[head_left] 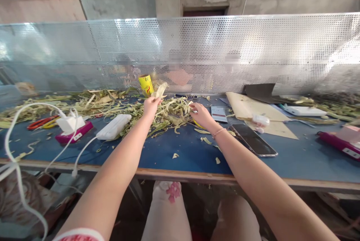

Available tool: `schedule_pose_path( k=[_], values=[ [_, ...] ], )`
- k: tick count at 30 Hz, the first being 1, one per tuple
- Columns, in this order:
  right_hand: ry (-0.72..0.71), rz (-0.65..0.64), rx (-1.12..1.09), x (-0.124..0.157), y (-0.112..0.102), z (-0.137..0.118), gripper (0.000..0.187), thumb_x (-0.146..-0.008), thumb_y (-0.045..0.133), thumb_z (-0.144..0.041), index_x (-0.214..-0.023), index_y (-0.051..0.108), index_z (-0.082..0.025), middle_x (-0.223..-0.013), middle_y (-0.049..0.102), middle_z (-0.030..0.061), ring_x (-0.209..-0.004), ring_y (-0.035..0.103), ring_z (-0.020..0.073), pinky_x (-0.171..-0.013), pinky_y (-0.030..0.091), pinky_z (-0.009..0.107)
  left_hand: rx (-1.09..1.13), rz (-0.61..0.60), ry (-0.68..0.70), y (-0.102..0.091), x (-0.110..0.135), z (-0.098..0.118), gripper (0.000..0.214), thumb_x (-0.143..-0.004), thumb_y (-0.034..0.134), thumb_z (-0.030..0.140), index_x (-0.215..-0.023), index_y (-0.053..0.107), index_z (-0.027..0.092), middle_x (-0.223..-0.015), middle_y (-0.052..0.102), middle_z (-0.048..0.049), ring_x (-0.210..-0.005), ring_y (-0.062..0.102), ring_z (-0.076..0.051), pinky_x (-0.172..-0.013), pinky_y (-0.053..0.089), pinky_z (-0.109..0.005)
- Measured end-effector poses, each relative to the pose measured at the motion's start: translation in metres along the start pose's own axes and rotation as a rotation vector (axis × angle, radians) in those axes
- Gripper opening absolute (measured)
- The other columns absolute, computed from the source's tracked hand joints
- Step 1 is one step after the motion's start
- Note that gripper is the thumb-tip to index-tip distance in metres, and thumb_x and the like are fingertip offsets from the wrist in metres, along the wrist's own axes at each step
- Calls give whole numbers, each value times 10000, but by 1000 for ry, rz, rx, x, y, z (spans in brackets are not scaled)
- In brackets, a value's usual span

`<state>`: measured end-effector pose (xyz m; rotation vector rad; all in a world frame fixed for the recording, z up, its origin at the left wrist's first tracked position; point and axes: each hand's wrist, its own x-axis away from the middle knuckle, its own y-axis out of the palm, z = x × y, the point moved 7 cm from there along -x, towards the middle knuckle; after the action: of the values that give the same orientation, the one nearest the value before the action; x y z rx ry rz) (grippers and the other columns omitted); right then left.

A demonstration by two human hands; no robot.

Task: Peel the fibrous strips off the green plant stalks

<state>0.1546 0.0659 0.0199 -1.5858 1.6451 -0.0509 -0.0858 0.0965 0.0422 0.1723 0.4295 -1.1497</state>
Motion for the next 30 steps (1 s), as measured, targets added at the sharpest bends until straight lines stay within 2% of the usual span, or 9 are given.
schedule_pose_path(
  k=[3, 7, 12, 15, 17, 20, 22, 25, 30],
  values=[
    [-17, -6, 15, 0, 0, -2, 339, -699, 495, -127, -1026, 572, -170, -1059, 578, 114, -891, 611, 171, -773, 501, 328, 208, -47, -131, 4, 0, -10, 150, -575, 665, 240, -665, 632, 125, -638, 647, -36, -510, 515, -81, -565, 417, -221],
    [-34, -22, 38, 0, 2, -2, 323, -708, 486, -122, -1018, 570, -161, -1066, 578, 122, -862, 610, 164, -753, 500, 321, 129, -126, -200, 7, 3, -13, 144, -530, 706, 227, -606, 631, 130, -577, 621, -23, -397, 401, -41, -427, 306, -200],
    [-47, 9, 20, -1, 1, -1, 321, -702, 500, -126, -1011, 573, -174, -1031, 600, 104, -798, 606, 141, -761, 497, 325, 57, -346, -138, 25, 14, -3, 160, -523, 723, 265, -560, 633, 138, -539, 600, -32, -361, 304, -33, -386, 210, -217],
    [-35, 24, -38, -1, -1, -3, 311, -715, 533, -195, -1023, 567, -168, -1029, 609, 113, -794, 608, 146, -762, 497, 332, -28, -372, -84, 30, 18, 4, 149, -547, 716, 276, -583, 656, 144, -534, 605, -34, -362, 297, -41, -399, 229, -223],
    [-29, 35, -82, 0, -3, -8, 324, -722, 546, -238, -1036, 558, -160, -1019, 619, 113, -802, 611, 150, -769, 494, 333, -96, -388, -37, 33, 22, 11, 141, -571, 710, 276, -583, 666, 142, -532, 613, -41, -374, 339, -54, -421, 265, -226],
    [-12, 69, -146, 1, -8, -12, 308, -725, 545, -280, -1008, 563, -158, -959, 639, 89, -791, 612, 154, -771, 489, 335, -123, -475, 30, 42, 34, 24, 120, -578, 719, 249, -571, 675, 138, -540, 627, -54, -445, 465, -95, -479, 332, -226],
    [10, 106, -193, 0, -12, -12, 233, -731, 531, -308, -908, 584, -167, -853, 645, 58, -750, 606, 156, -750, 492, 334, -93, -542, 13, 49, 43, 30, 114, -552, 744, 229, -572, 678, 138, -542, 629, -53, -445, 475, -101, -490, 346, -231],
    [104, 166, -367, -2, -17, -2, 167, -735, 507, -325, -771, 572, -177, -688, 601, 16, -637, 580, 140, -671, 498, 309, -23, -639, -54, 57, 55, 35, 107, -591, 723, 228, -638, 695, 137, -561, 641, -54, -382, 405, -68, -446, 311, -222],
    [260, 299, -625, -3, -27, 16, 134, -701, 553, -309, -686, 524, -179, -537, 499, -39, -482, 481, 86, -526, 445, 233, -17, -746, -139, 60, 61, 33, 152, -635, 689, 273, -598, 659, 128, -618, 657, -84, -388, 432, -70, -412, 304, -218]
  ],
)
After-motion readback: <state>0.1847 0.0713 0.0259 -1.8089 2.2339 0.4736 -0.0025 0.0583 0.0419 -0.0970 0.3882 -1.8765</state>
